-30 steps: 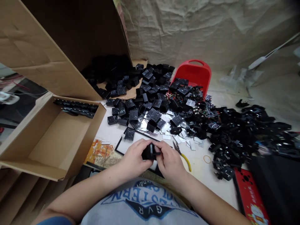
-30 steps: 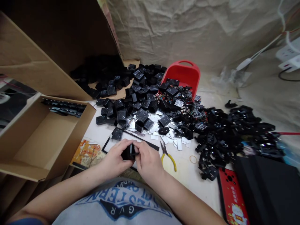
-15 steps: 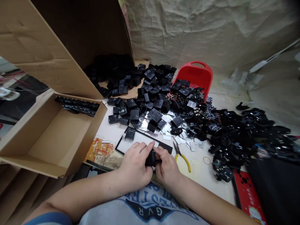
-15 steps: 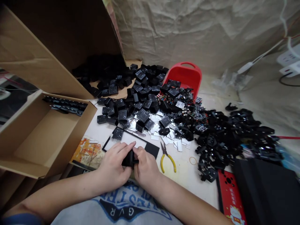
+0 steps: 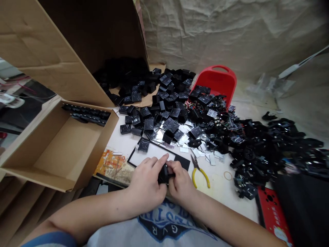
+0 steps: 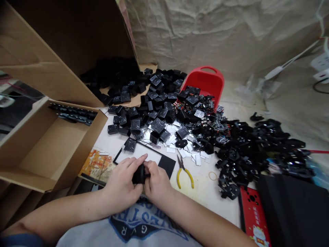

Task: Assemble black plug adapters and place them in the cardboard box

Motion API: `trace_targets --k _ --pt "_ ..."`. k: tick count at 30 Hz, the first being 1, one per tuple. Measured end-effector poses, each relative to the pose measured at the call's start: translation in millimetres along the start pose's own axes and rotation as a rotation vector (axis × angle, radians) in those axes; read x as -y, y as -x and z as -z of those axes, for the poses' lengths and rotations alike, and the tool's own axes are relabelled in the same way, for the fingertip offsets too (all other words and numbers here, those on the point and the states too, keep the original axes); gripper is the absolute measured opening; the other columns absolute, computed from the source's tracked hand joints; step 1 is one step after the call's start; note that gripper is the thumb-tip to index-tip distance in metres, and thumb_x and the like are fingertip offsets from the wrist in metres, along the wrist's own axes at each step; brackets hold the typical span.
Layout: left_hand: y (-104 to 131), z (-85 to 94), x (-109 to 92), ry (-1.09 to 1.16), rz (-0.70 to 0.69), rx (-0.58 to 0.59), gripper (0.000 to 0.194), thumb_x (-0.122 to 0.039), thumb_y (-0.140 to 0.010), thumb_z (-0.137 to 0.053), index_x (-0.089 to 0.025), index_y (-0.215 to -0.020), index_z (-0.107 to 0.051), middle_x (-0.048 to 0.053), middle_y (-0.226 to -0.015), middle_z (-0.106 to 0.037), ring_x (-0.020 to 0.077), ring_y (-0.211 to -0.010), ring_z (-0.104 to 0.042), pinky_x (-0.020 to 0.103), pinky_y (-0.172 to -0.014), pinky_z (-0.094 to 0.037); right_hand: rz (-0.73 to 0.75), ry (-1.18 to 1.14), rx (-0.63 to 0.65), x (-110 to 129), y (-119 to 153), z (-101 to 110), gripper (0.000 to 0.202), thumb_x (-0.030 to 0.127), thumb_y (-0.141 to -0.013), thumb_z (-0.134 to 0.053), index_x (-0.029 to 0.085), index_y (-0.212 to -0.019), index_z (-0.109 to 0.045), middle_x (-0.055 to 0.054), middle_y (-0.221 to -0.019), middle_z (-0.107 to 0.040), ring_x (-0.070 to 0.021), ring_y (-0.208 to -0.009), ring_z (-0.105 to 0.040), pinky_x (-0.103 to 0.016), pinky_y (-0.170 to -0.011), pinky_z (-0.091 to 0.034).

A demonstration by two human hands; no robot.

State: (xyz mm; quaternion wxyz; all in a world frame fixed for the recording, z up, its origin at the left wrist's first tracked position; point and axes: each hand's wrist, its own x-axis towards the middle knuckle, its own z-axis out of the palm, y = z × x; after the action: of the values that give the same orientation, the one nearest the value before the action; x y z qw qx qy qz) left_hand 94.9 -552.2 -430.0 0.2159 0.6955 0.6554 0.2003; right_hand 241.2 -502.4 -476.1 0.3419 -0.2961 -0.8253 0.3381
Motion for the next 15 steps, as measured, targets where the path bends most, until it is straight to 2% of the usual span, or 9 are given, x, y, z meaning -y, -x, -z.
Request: trace_targets --k 2,4,7,9,11,12,15 --pt "-3 2.1 0 0.018 0.031 0.042 0.078 -0.01 -0.064 -0.055 -0.02 -0.139 -0.04 0.01 -0.101 -0.059 0.0307 -0.095 -0.056 0.05 -0.087 -0.05 -0.057 -0.054 0.002 -2 -2 0 0.048 0.005 -0.07 -0.041 0.022 -0.114 -0.046 -0.004 -0.084 -0.061 -0.0206 -0.068 -0.062 -0.034 -0.062 -0.054" --pt "-6 6.5 0 0.075 0.034 0.052 0.081 -0.01 -0.066 -0.056 -0.021 -0.143 -0.033 0.011 -0.11 -0.057 0.0309 -0.103 -0.056 0.05 -0.092 -0.048 -0.201 -0.172 -0.002 -4 -8 1 0.036 0.009 -0.076 -0.043 0.023 -0.109 -0.05 -0.002 -0.081 -0.059 -0.0186 -0.065 -0.059 -0.032 -0.059 -0.052" --pt "-13 15.3 -2 0.253 -0.038 -0.018 0.074 -0.012 -0.075 -0.058 -0.022 -0.142 -0.028 0.012 -0.127 -0.049 0.0272 -0.116 -0.052 0.045 -0.1 -0.046 -0.483 -0.523 -0.011 -5 -20 4 0.014 0.025 -0.088 -0.047 0.025 -0.1 -0.053 0.002 -0.072 -0.054 -0.0131 -0.05 -0.049 -0.026 -0.046 -0.045" --pt "-17 21.2 -2 0.353 -0.121 -0.096 0.06 -0.015 -0.081 -0.059 -0.023 -0.135 -0.033 0.01 -0.126 -0.05 0.023 -0.117 -0.052 0.038 -0.1 -0.046 -0.582 -0.765 -0.027 -6 -26 4 0.013 0.037 -0.089 -0.051 0.025 -0.096 -0.054 0.003 -0.069 -0.053 -0.0116 -0.047 -0.046 -0.024 -0.042 -0.041" --pt "-19 26.6 -2 0.342 -0.168 -0.133 0.049 -0.017 -0.084 -0.06 -0.023 -0.128 -0.04 0.008 -0.119 -0.055 0.0212 -0.111 -0.055 0.036 -0.096 -0.047 -0.594 -0.865 -0.045 -7 -30 3 0.018 0.043 -0.088 -0.055 0.026 -0.094 -0.055 0.002 -0.071 -0.056 -0.0129 -0.051 -0.05 -0.024 -0.045 -0.044" --pt "-19 29.2 -2 0.282 -0.17 -0.13 0.044 -0.018 -0.085 -0.061 -0.022 -0.125 -0.044 0.008 -0.117 -0.057 0.0221 -0.109 -0.055 0.037 -0.095 -0.047 -0.579 -0.844 -0.047 -8 -31 2 0.018 0.043 -0.088 -0.055 0.026 -0.094 -0.056 0.002 -0.073 -0.058 -0.014 -0.054 -0.053 -0.025 -0.047 -0.047" --pt "-15 37.2 0 -0.014 -0.118 -0.061 0.041 -0.021 -0.082 -0.063 -0.019 -0.122 -0.051 0.01 -0.112 -0.063 0.029 -0.105 -0.055 0.048 -0.093 -0.044 -0.45 -0.567 -0.009 -9 -35 -1 0.018 0.038 -0.091 -0.052 0.026 -0.102 -0.058 -0.003 -0.087 -0.064 -0.0188 -0.072 -0.062 -0.03 -0.06 -0.053"
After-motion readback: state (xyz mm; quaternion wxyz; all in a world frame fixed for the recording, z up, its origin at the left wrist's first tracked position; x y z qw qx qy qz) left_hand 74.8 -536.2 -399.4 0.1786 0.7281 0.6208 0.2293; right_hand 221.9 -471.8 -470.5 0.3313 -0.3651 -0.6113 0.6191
